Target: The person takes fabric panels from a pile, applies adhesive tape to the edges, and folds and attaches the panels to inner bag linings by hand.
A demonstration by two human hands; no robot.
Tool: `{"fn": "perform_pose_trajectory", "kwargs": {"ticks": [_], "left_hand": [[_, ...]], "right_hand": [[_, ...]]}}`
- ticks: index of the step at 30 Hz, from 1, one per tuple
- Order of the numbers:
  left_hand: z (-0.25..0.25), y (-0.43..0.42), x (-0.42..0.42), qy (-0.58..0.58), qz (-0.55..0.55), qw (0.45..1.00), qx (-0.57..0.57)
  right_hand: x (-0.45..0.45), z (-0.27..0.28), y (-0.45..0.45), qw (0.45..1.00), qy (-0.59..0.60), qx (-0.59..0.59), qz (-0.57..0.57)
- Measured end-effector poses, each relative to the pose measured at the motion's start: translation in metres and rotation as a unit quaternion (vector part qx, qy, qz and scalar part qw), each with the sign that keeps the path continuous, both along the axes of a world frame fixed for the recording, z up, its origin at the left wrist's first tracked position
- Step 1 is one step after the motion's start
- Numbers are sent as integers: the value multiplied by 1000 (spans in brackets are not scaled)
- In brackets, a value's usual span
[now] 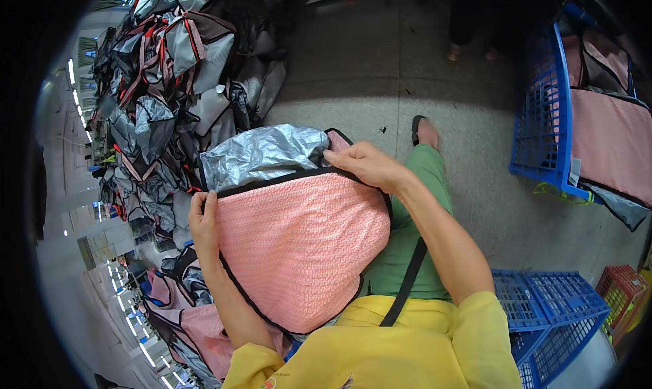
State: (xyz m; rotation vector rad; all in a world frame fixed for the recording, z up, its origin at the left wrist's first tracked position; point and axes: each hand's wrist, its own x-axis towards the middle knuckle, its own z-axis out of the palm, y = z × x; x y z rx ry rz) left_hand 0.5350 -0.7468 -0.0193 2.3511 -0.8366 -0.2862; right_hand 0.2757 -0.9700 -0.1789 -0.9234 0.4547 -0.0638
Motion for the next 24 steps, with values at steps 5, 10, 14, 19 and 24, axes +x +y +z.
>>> {"fn": "perform_pose_trajectory", "kwargs": {"ticks": [5,10,14,19,24], "left_hand": [[1,2,4,-3,-19,1000,10],[3,5,-1,75,-37,994,-74],[5,16,-1,324,-25,920,-217],[-7,11,-16,347,-31,901,-257],[-9,8,-14,391,-40,877,-276]], "right_hand": [[-4,9,-2,1000,-1,2,3],[-12,-1,1,998,45,-16,-44],[-32,-20,4,995,36,-12,-89],[-47,-46,10,993,19,31,-115],[-50,-54,14,988,21,40,-146]]}}
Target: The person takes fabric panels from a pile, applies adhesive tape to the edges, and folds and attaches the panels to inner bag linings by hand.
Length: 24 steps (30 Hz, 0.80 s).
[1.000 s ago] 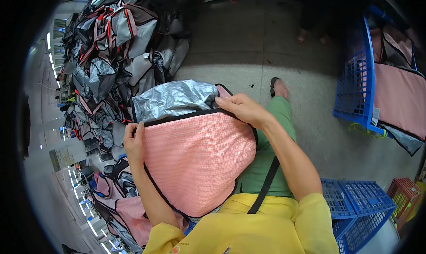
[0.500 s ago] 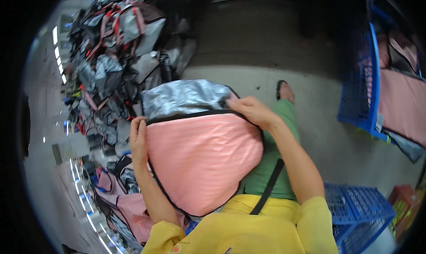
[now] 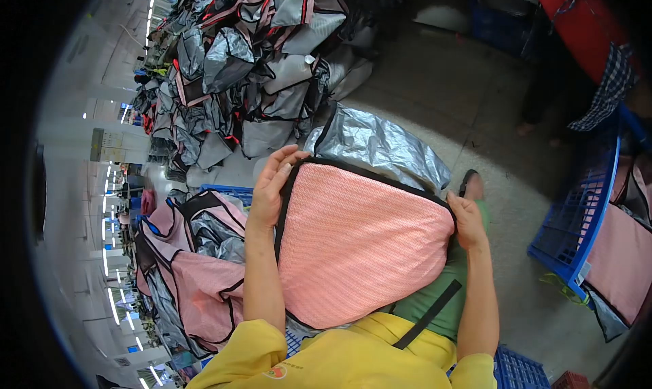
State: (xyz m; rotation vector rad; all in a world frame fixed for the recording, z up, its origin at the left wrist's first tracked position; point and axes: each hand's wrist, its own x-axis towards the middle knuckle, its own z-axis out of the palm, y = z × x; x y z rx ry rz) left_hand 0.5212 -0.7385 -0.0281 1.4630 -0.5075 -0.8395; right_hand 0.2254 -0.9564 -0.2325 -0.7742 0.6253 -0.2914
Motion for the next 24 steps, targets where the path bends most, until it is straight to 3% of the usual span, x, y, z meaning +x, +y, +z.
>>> {"fn": "perform_pose_trajectory", "kwargs": {"ticks": [15,24], "left_hand": [[-5,12,2,50,9,997,-54],[-4,16,-2,22,14,999,-42]], "right_hand": [[4,25,-2,1000,2,-17,0],[-5,9,-5,1000,8,-20,-1]]}}
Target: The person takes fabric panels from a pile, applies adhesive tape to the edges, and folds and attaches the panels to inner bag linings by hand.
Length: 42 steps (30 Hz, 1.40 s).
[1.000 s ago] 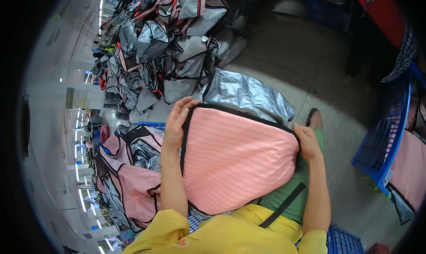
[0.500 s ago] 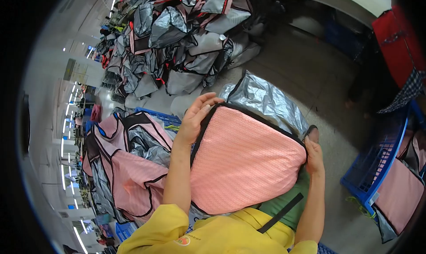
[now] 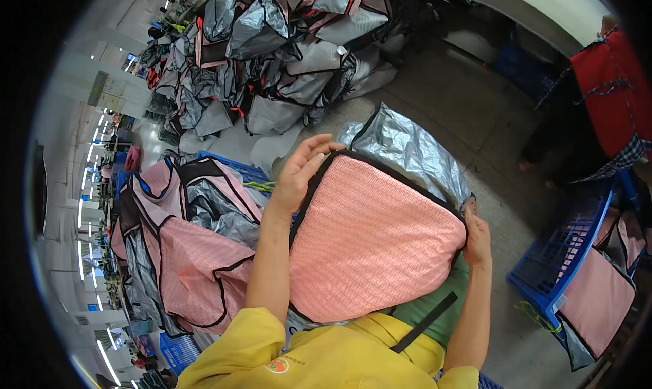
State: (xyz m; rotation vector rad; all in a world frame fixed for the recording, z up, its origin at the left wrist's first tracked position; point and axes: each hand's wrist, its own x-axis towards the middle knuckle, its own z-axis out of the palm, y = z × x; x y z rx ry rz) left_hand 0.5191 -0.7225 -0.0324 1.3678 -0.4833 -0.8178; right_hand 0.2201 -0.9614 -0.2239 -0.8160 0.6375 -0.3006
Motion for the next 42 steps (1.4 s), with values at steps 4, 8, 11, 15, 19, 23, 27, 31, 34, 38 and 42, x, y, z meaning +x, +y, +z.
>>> {"fn": "perform_pose_trajectory", "kwargs": {"ticks": [4,8,11,15,19,23,27,31,34,38,42], "left_hand": [[0,0,1,1,-4,1000,-7],[-4,0,0,-5,-4,1000,-5],[-3,11,-11,-56,27,998,-12],[-6,64,-41,-124,53,974,184],[-22,116,-75,-182,91,947,249],[5,121,-88,-227,89,925,291],[23,89,-72,-313,121,904,264],[28,39,-46,-320,148,906,235],[27,5,-33,-350,143,900,216],[26,-27,-27,-372,114,888,244],[22,-39,-21,-348,70,883,307]], "right_hand": [[6,20,7,1000,22,-14,-17],[5,20,8,999,21,-9,-26],[3,12,4,999,25,-16,-32],[-8,11,2,999,35,-14,-31],[-4,28,16,995,42,0,-93],[-12,14,6,998,45,-23,-44],[-6,21,6,995,83,-47,-20],[-7,28,5,998,55,-21,9],[-5,27,10,997,58,-37,-17],[-12,21,11,998,48,-18,-25],[-25,-5,6,1000,31,1,-2]]}}
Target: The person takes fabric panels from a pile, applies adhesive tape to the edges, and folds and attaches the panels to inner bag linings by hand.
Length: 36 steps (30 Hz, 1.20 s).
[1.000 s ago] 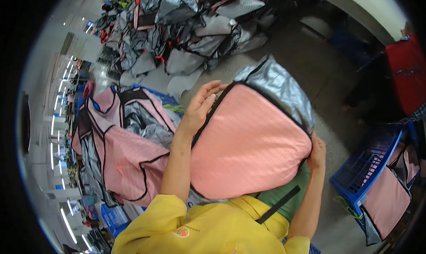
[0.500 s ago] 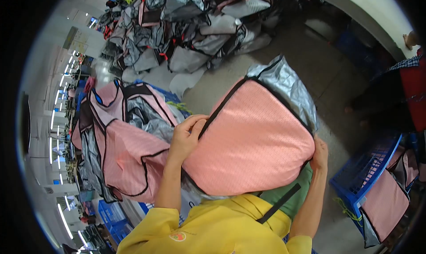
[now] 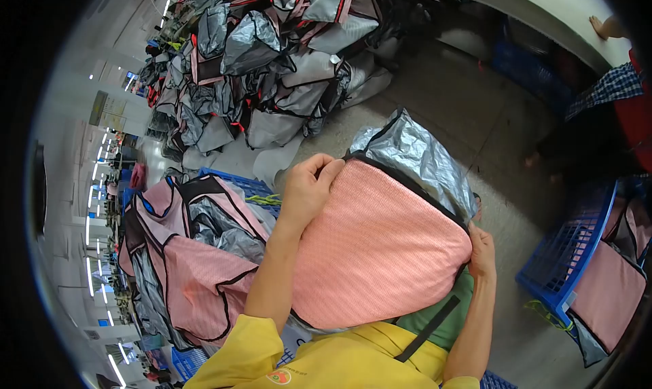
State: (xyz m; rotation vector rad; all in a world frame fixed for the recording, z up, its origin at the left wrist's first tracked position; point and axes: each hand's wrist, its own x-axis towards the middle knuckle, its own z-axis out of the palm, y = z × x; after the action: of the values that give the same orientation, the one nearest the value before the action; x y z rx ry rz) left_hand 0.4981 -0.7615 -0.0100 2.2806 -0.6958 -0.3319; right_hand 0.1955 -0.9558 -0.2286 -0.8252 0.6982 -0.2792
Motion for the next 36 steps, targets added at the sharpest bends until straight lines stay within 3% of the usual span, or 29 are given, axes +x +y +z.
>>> {"fn": "perform_pose_trajectory", "kwargs": {"ticks": [2,5,23,36], "left_hand": [[-15,5,10,212,-6,971,-110],[-17,8,12,311,-21,936,-165],[-9,8,7,256,-9,957,-139],[-12,17,8,323,-55,926,-188]], "right_hand": [[10,17,10,999,20,-3,-35],[10,14,12,997,33,0,-63],[9,0,4,999,25,11,-21],[10,2,8,999,12,17,-38]]}}
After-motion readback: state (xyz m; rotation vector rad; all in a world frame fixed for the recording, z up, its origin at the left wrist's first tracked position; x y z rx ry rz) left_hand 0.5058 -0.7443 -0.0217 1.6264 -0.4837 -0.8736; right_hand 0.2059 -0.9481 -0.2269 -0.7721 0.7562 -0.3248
